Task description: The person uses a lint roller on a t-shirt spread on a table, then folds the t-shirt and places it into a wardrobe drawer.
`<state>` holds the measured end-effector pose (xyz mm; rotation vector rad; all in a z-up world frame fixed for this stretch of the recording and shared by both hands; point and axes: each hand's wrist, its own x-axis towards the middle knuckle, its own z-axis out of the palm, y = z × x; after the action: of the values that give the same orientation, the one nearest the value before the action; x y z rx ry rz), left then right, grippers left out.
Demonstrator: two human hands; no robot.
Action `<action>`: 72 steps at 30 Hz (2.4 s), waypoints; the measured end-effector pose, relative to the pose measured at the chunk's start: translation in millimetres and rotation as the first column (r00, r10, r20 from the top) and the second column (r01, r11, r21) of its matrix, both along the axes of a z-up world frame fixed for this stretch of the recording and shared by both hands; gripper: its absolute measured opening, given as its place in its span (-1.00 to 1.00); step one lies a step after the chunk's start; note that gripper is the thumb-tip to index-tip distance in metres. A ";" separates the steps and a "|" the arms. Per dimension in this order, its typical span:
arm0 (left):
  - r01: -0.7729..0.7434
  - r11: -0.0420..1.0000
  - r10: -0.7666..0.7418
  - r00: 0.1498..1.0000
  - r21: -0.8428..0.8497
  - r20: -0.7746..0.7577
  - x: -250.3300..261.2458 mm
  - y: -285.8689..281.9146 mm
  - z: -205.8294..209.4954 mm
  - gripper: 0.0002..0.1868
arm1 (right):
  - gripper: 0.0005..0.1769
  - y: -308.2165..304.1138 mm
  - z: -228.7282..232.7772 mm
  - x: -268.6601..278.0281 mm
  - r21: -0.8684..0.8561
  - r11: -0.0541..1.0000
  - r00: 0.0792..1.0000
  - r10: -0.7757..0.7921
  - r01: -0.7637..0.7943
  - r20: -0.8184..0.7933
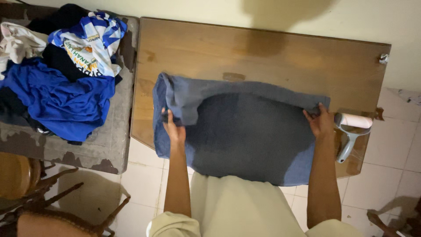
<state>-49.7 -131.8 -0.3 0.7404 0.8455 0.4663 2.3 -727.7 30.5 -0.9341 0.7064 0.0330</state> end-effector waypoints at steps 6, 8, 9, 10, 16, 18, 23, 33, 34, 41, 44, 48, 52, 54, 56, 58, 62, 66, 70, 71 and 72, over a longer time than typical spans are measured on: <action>0.052 0.928 0.005 0.988 0.370 -0.154 -31.9 -12.1 0.9 -0.53 | -0.25 8.6 -3.4 -11.9 -0.376 0.924 0.991 0.027 -0.074 -0.129; 0.080 0.930 -0.010 0.982 0.359 -0.191 -39.1 -14.7 12.2 -0.51 | -0.24 4.4 -0.4 -13.4 -0.293 0.955 0.995 0.021 -0.049 -0.098; 0.022 0.931 0.022 0.993 0.364 -0.119 -42.0 -14.4 15.4 -0.51 | -0.25 0.7 2.2 -13.8 -0.213 0.976 0.997 0.025 -0.040 -0.072; -0.032 0.931 0.051 0.998 0.363 -0.044 -44.9 -13.0 15.3 -0.50 | -0.27 -3.0 4.9 -14.8 -0.132 0.991 0.999 0.023 -0.028 -0.044; 0.032 0.842 0.115 0.965 0.539 -0.236 -64.6 -4.2 -9.5 -0.50 | -0.46 -0.9 7.2 -28.6 -0.578 0.754 0.919 0.087 -0.313 -0.385; 0.198 0.702 0.179 0.880 0.684 -0.439 -65.1 -5.4 -0.8 -0.45 | -0.42 0.8 4.6 -26.1 -0.480 0.845 0.956 0.116 -0.238 -0.270; 0.505 0.095 0.432 0.755 0.858 -0.493 -47.2 -39.3 75.0 -0.27 | -0.37 -0.9 -2.5 -26.1 -0.451 0.873 0.978 0.121 -0.187 -0.172; 0.574 -0.343 -0.415 0.618 0.743 -0.668 22.8 -110.5 97.9 -0.67 | -0.33 -13.4 -10.6 -28.5 -0.153 0.985 0.992 0.069 -0.085 -0.107; 0.615 -0.343 -0.389 0.595 0.710 -0.703 27.7 -108.4 94.6 -0.74 | -0.33 -15.4 -9.8 -29.0 -0.050 0.997 0.996 0.060 -0.063 -0.060; 0.636 -0.403 -0.417 0.513 0.658 -0.751 38.2 -90.2 84.3 -0.76 | -0.53 -5.4 -1.6 -50.2 -0.769 0.584 0.964 0.111 -0.260 -0.242; 0.630 -0.381 -0.450 0.512 0.676 -0.732 33.4 -86.0 92.8 -0.74 | -0.67 -8.3 -2.6 -55.8 -0.800 0.520 0.953 0.115 -0.298 -0.280; 0.613 -0.317 -0.455 0.570 0.723 -0.684 21.7 -77.7 104.6 -0.64 | -0.66 -15.8 -0.1 -63.0 -0.965 0.150 0.970 0.150 -0.215 -0.193; 0.582 -0.129 -0.445 0.690 0.803 -0.571 8.1 -69.7 103.9 -0.65 | -0.52 -1.1 7.6 -65.3 -0.979 -0.181 0.964 0.264 0.095 0.045; 0.533 -0.048 -0.419 0.757 0.845 -0.501 4.8 -52.4 96.9 -0.67 | -0.66 11.1 9.4 -62.4 -0.975 -0.111 0.960 0.182 -0.193 -0.211; 0.461 0.007 -0.385 0.820 0.887 -0.423 2.0 -34.0 82.2 -0.71 | -0.65 27.9 9.7 -55.5 -0.937 -0.073 0.916 0.195 -0.342 -0.350; 0.455 0.118 -0.353 0.850 0.883 -0.391 4.0 -12.6 60.7 -0.70 | -0.60 58.5 10.8 -52.1 -0.929 -0.078 0.883 0.290 -0.363 -0.369; 0.369 0.373 -0.331 0.910 0.851 -0.250 20.7 35.6 12.9 -0.69 | -0.57 153.6 25.0 -40.2 -0.911 0.027 0.755 0.569 -0.412 -0.325; 0.468 0.352 -0.267 0.880 0.811 -0.392 51.1 75.3 -14.6 -0.69 | -0.63 247.2 42.3 -33.5 -0.795 0.089 0.597 0.711 -0.600 -0.371; 0.529 0.281 -0.268 0.845 0.801 -0.463 97.8 96.1 -16.8 -0.73 | -0.64 328.7 47.1 -28.2 -0.732 0.145 0.522 0.791 -0.665 -0.317; 0.566 0.243 -0.275 0.819 0.788 -0.504 107.2 99.0 -14.9 -0.72 | -0.63 347.3 49.2 -26.4 -0.711 0.186 0.531 0.793 -0.678 -0.298; 0.595 0.139 -0.219 0.798 0.792 -0.561 111.6 97.7 -8.8 -0.68 | -0.64 361.8 53.0 -23.9 -0.710 0.155 0.513 0.796 -0.687 -0.322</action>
<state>61.9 -34.2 -9.1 2.2542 0.4974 0.2965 -21.6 -365.9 83.5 -2.1060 -0.0241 0.6143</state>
